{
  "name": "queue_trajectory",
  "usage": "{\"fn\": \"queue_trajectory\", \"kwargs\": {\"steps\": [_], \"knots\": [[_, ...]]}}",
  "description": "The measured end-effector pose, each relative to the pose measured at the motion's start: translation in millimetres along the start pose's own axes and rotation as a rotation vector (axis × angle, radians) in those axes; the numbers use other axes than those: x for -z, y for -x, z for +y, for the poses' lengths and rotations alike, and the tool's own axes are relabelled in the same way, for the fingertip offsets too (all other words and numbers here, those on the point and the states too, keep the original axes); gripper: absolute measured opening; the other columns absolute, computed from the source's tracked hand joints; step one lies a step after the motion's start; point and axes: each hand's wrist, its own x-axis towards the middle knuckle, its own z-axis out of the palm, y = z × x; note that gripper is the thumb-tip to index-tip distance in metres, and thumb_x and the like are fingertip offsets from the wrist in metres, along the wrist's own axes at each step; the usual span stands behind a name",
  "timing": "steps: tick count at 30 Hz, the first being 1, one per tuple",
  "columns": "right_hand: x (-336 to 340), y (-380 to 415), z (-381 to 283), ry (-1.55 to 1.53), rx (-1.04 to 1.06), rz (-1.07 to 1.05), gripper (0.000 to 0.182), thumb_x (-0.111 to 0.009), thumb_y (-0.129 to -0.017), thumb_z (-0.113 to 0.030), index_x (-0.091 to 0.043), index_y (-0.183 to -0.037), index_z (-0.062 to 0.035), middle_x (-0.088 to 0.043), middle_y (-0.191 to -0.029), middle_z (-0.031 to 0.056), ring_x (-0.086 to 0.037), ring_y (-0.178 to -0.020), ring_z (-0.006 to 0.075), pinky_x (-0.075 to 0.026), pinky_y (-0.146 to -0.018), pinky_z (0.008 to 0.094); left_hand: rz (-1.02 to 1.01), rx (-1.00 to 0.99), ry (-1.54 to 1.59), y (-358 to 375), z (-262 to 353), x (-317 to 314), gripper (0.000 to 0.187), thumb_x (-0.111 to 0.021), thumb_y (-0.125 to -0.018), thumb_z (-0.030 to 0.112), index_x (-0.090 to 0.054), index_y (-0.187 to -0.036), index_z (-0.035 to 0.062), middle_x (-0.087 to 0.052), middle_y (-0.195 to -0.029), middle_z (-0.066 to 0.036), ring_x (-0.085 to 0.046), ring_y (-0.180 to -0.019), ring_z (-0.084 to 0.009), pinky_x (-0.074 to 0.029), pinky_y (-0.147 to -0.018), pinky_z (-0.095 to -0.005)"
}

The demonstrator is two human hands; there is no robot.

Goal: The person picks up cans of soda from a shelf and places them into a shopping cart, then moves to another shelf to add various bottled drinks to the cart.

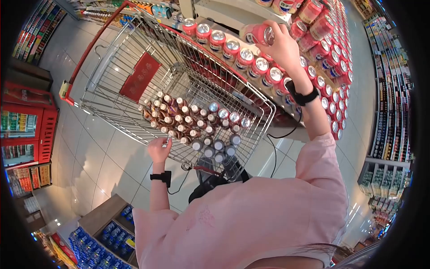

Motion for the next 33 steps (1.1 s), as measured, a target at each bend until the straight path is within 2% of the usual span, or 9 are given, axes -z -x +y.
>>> {"fn": "queue_trajectory", "kwargs": {"steps": [4,8,12,18,22,24,26,28,33], "knots": [[-2,45,-44,-0.121,0.123,-0.186,0.055,-0.073,-0.066,-0.030,-0.050,-0.114,-0.0167,-0.054,-0.096,0.0106,-0.062,-0.074,0.0290,-0.051,-0.063,0.0364,0.006,-0.027,0.017,0,0,0,0.017,-0.073,-0.065,0.019,-0.060,-0.061,0.0103,-0.059,-0.059,-0.002,-0.057,-0.055,-0.0214,-0.044,-0.053,-0.0337],[-85,93,-70,-0.173,0.239,-0.386,0.053,-0.072,-0.066,-0.029,-0.049,-0.112,-0.0166,-0.051,-0.093,0.0120,-0.061,-0.074,0.0309,-0.051,-0.062,0.0398,0.030,-0.041,0.020,-1,0,1,0.016,-0.073,-0.065,0.019,-0.060,-0.061,0.0105,-0.059,-0.059,-0.002,-0.057,-0.055,-0.0215,-0.045,-0.052,-0.0334],[-206,134,-74,-0.125,0.125,-0.592,0.057,-0.071,-0.066,-0.025,-0.045,-0.115,-0.0196,-0.049,-0.100,0.0135,-0.059,-0.082,0.0326,-0.050,-0.065,0.0412,0.051,-0.048,0.007,0,2,1,0.014,-0.072,-0.066,0.018,-0.061,-0.061,0.0113,-0.060,-0.060,-0.003,-0.058,-0.056,-0.0219,-0.045,-0.052,-0.0332],[-349,170,-70,-0.056,0.055,-0.519,0.047,-0.065,-0.074,-0.025,-0.046,-0.117,-0.0192,-0.050,-0.104,0.0162,-0.059,-0.083,0.0344,-0.050,-0.069,0.0436,0.045,-0.062,0.034,-2,-3,4,0.012,-0.071,-0.066,0.017,-0.061,-0.061,0.0122,-0.061,-0.060,-0.004,-0.058,-0.054,-0.0233,-0.045,-0.050,-0.0337],[-413,190,-56,0.007,-0.038,-0.612,0.049,-0.067,-0.068,-0.018,-0.049,-0.113,-0.0210,-0.051,-0.104,0.0135,-0.058,-0.087,0.0331,-0.047,-0.074,0.0442,-0.089,-0.004,0.025,-3,-1,11,0.013,-0.071,-0.068,0.017,-0.061,-0.062,0.0121,-0.061,-0.060,-0.004,-0.059,-0.055,-0.0223,-0.046,-0.049,-0.0318],[-467,208,-41,0.104,-0.102,-0.635,0.043,-0.067,-0.070,-0.018,-0.049,-0.108,-0.0177,-0.051,-0.108,0.0153,-0.058,-0.092,0.0352,-0.043,-0.081,0.0467,-0.010,-0.030,0.084,-9,-3,10,0.014,-0.071,-0.069,0.017,-0.061,-0.062,0.0118,-0.060,-0.059,-0.003,-0.059,-0.054,-0.0213,-0.045,-0.048,-0.0311],[-447,203,-49,0.053,-0.119,-0.754,0.044,-0.067,-0.071,-0.019,-0.048,-0.110,-0.0180,-0.050,-0.112,0.0161,-0.057,-0.097,0.0361,-0.042,-0.085,0.0462,0.011,-0.047,0.106,-6,-1,10,0.014,-0.071,-0.069,0.017,-0.060,-0.062,0.0115,-0.060,-0.059,-0.003,-0.059,-0.054,-0.0204,-0.044,-0.047,-0.0304],[-439,202,-56,0.084,-0.198,-0.862,0.042,-0.057,-0.078,-0.012,-0.048,-0.117,-0.0241,-0.047,-0.122,0.0133,-0.052,-0.107,0.0333,-0.035,-0.094,0.0465,0.014,-0.058,0.094,-7,-2,11,0.014,-0.072,-0.069,0.017,-0.060,-0.062,0.0112,-0.060,-0.059,-0.002,-0.059,-0.054,-0.0195,-0.044,-0.047,-0.0298],[-446,207,-59,0.074,-0.122,-0.846,0.036,-0.056,-0.078,-0.010,-0.050,-0.111,-0.0223,-0.045,-0.122,0.0123,-0.047,-0.111,0.0342,-0.038,-0.090,0.0451,0.023,-0.064,0.055,-4,-4,9,0.012,-0.071,-0.068,0.017,-0.061,-0.062,0.0121,-0.060,-0.059,-0.002,-0.059,-0.055,-0.0192,-0.044,-0.048,-0.0299]]}}
